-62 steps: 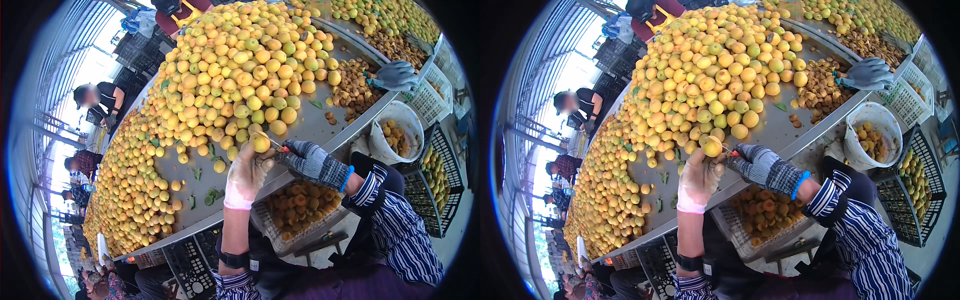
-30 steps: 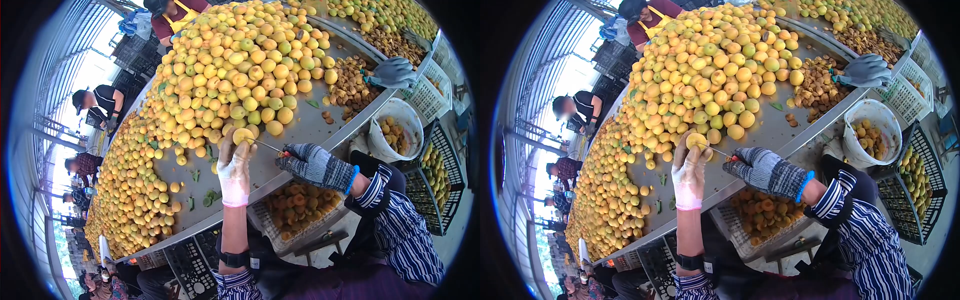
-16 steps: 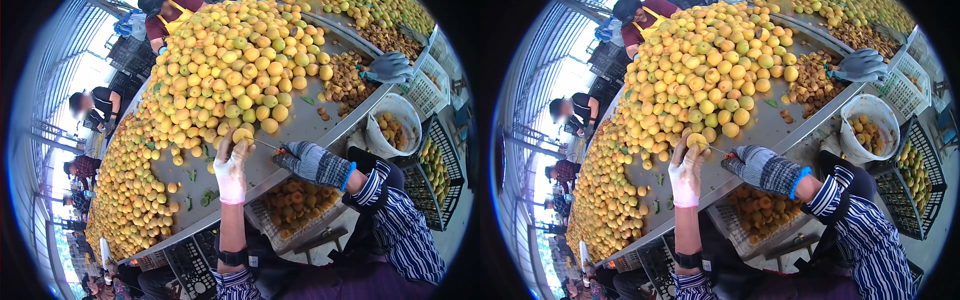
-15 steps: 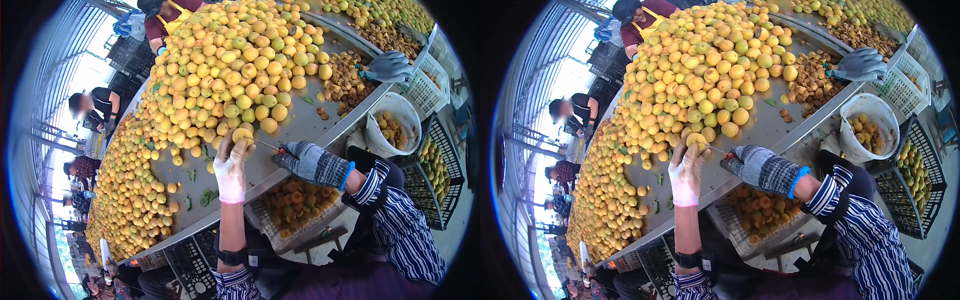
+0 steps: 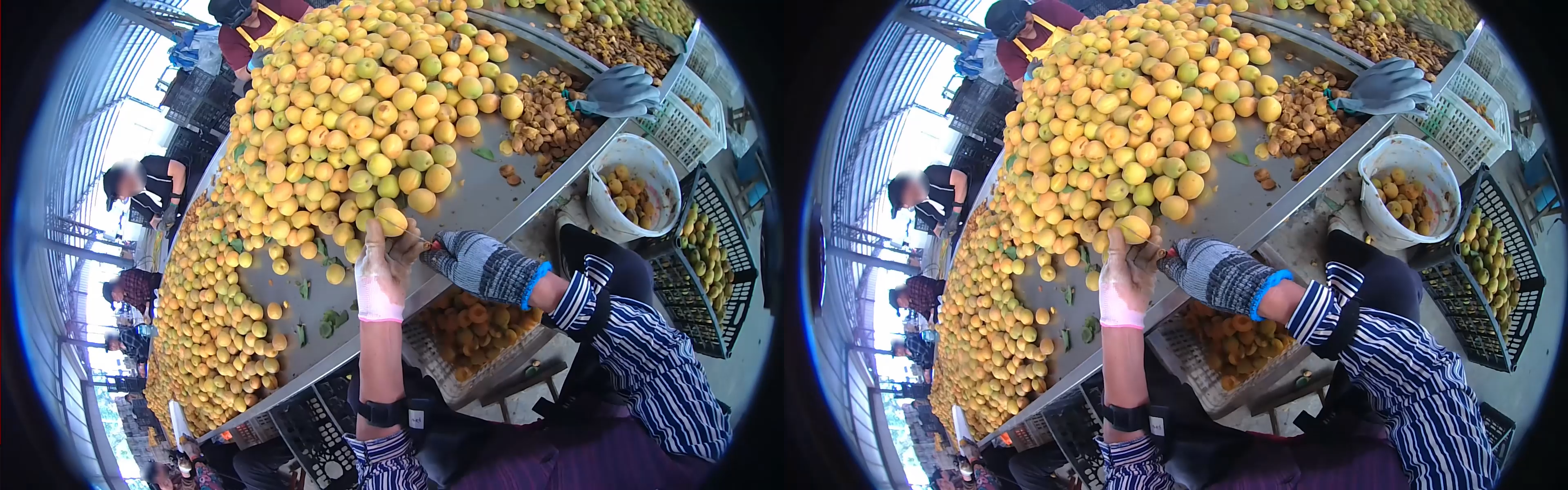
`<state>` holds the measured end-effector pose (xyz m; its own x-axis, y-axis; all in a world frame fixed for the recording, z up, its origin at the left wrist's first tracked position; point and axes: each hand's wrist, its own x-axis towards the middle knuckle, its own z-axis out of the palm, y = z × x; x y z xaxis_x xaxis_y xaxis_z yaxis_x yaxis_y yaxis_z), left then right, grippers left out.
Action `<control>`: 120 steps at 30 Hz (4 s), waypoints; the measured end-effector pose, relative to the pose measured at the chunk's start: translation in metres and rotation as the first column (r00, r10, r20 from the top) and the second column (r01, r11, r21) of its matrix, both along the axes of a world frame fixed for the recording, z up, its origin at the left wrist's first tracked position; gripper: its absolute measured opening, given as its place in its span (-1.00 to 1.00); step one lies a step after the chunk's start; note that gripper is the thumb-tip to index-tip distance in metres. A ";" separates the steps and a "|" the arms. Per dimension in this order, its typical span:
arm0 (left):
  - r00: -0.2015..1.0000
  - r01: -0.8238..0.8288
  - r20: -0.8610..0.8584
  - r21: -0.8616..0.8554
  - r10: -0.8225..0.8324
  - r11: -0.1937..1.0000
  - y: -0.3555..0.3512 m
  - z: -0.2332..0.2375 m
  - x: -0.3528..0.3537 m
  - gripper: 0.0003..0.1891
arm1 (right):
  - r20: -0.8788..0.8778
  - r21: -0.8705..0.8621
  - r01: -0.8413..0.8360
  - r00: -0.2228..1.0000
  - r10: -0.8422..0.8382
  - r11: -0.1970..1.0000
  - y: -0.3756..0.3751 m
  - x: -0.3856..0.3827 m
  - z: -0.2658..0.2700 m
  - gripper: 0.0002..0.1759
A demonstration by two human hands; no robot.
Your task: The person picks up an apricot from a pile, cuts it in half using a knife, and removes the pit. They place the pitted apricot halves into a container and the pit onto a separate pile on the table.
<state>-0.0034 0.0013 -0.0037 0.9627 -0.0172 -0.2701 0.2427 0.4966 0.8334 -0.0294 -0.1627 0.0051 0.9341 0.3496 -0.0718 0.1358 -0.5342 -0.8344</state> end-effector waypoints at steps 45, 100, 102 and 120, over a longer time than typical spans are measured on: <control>0.980 0.135 -0.179 0.257 -0.090 0.957 -0.009 0.015 -0.005 -0.38 | 0.127 -0.130 0.149 0.983 -0.133 0.980 0.016 -0.014 -0.002 -0.69; 0.936 0.065 0.268 0.507 -0.229 0.859 0.007 0.037 -0.024 -0.59 | 0.519 -0.078 0.115 0.853 -0.059 0.990 -0.003 -0.010 -0.005 -0.70; 0.930 0.056 0.277 0.543 -0.242 0.838 0.010 0.039 -0.025 -0.59 | 0.522 -0.083 0.097 0.852 -0.039 0.992 -0.003 -0.009 -0.006 -0.71; 0.975 0.108 0.213 -0.209 -0.063 0.972 -0.007 0.008 -0.016 -0.57 | 0.384 -0.086 0.149 0.917 -0.105 0.985 -0.003 -0.007 -0.010 -0.76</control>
